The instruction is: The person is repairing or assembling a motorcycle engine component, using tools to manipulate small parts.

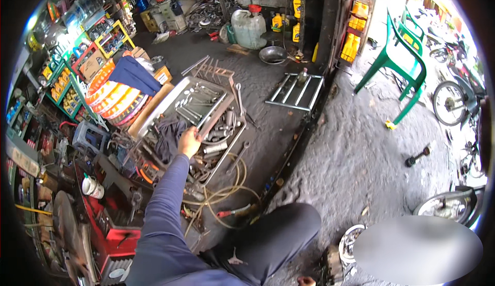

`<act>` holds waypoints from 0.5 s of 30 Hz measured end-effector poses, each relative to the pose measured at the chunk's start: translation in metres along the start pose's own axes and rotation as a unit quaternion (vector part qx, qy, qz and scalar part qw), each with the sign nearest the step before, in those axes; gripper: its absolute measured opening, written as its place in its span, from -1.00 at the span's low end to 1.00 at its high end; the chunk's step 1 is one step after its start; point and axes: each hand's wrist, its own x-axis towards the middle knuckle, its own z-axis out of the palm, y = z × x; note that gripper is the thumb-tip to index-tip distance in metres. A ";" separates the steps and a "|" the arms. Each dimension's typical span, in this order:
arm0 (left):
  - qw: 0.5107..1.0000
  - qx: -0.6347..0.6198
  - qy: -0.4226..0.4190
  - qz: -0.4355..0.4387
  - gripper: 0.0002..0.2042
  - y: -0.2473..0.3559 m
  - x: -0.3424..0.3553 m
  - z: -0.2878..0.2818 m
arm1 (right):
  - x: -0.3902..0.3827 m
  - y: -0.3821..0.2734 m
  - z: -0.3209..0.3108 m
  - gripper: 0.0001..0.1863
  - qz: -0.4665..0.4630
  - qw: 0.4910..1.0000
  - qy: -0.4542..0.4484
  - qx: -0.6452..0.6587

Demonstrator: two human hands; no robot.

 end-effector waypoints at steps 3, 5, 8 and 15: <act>0.999 0.035 0.017 0.038 -0.71 0.033 0.076 0.051 | -0.013 0.012 -0.009 -0.76 0.191 0.975 -0.112 0.004; 0.991 0.074 0.021 0.110 -0.57 0.048 0.117 0.070 | -0.024 0.027 0.000 -0.76 0.292 0.943 -0.144 0.062; 0.961 0.188 -0.013 0.203 -0.41 0.057 0.160 0.092 | -0.038 0.077 0.007 -0.69 0.369 0.906 -0.205 -0.025; 0.951 0.262 -0.054 0.153 -0.86 0.020 0.199 0.105 | -0.044 0.102 0.010 -0.68 0.481 0.853 -0.192 -0.062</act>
